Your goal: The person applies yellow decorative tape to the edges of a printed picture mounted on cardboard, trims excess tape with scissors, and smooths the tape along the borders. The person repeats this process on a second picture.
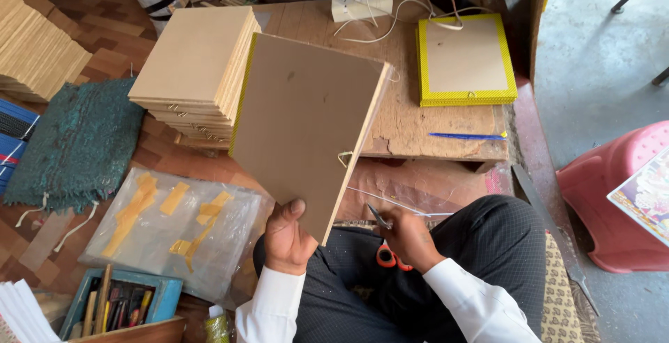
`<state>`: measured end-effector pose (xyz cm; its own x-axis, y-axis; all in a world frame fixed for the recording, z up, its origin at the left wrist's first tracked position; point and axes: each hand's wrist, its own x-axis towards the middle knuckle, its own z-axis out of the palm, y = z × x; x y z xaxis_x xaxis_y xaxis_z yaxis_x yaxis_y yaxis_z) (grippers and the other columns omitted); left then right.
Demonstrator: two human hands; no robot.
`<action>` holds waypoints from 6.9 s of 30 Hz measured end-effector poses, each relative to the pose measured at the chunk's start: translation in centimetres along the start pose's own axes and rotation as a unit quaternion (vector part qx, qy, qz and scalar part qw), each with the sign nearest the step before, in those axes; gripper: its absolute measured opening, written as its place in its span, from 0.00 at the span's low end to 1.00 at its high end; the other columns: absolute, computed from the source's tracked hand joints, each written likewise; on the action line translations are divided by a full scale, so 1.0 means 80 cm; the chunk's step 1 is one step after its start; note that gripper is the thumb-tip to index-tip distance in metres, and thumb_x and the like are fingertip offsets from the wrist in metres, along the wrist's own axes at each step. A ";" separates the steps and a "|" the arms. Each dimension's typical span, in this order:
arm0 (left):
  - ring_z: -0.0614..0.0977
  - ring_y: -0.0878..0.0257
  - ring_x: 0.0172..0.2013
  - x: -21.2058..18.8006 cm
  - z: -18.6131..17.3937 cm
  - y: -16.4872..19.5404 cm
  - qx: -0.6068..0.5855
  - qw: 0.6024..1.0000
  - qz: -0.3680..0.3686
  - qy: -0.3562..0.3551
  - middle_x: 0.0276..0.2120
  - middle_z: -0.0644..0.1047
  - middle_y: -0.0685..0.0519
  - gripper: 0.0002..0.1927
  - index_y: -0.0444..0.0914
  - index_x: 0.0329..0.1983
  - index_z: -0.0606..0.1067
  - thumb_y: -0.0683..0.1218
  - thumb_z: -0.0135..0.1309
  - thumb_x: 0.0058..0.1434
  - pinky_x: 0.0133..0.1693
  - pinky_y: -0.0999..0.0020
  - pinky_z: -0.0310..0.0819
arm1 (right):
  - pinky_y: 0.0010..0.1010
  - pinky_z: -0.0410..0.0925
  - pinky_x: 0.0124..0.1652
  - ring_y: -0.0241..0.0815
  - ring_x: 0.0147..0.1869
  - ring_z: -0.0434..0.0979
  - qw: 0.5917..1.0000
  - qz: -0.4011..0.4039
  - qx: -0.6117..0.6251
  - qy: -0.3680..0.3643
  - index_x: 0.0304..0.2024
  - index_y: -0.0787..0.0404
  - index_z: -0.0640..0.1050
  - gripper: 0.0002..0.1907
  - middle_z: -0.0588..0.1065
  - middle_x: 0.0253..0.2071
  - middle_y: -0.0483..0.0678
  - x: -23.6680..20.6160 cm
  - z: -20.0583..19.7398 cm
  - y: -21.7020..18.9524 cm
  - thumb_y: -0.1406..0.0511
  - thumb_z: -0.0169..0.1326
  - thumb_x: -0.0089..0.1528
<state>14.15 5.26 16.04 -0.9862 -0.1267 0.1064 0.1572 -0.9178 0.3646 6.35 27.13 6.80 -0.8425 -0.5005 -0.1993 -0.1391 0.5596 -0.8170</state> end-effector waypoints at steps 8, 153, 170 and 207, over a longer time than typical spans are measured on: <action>0.81 0.55 0.53 -0.011 -0.006 -0.006 0.074 0.997 -0.009 0.024 0.50 0.80 0.49 0.22 0.33 0.55 0.75 0.36 0.64 0.56 0.56 0.59 0.75 | 0.31 0.73 0.54 0.40 0.54 0.77 0.830 -0.267 0.466 0.149 0.68 0.63 0.66 0.37 0.71 0.61 0.51 -0.006 -0.146 -0.111 0.70 0.62 0.57; 0.71 0.39 0.60 0.213 -0.253 0.060 0.836 0.389 0.160 0.352 0.67 0.62 0.36 0.14 0.41 0.45 0.80 0.39 0.65 0.55 0.57 0.52 0.70 | 0.33 0.76 0.44 0.44 0.48 0.84 0.982 -0.094 0.096 0.136 0.51 0.65 0.81 0.20 0.77 0.57 0.52 0.122 0.044 0.020 0.63 0.65 0.58; 0.81 0.66 0.47 0.100 -0.154 -0.051 0.497 0.863 -0.094 -0.001 0.47 0.77 0.54 0.12 0.32 0.49 0.77 0.33 0.58 0.62 0.50 0.70 0.80 | 0.29 0.73 0.52 0.39 0.50 0.81 0.920 0.002 0.387 -0.056 0.53 0.71 0.79 0.19 0.82 0.47 0.52 0.135 -0.025 0.005 0.68 0.61 0.61; 0.82 0.57 0.40 0.107 -0.173 -0.067 0.730 0.680 -0.054 0.037 0.39 0.81 0.49 0.21 0.30 0.34 0.80 0.46 0.75 0.42 0.42 0.62 0.77 | 0.28 0.74 0.43 0.36 0.43 0.81 0.981 -0.093 0.161 0.061 0.41 0.68 0.82 0.05 0.80 0.40 0.49 0.149 0.018 0.038 0.74 0.62 0.62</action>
<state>4.14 3.87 2.17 -0.9876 -0.1554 -0.0210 -0.0856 0.4221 0.9025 -3.37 21.89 1.17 -0.8764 -0.4811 0.0193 -0.1417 0.2194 -0.9653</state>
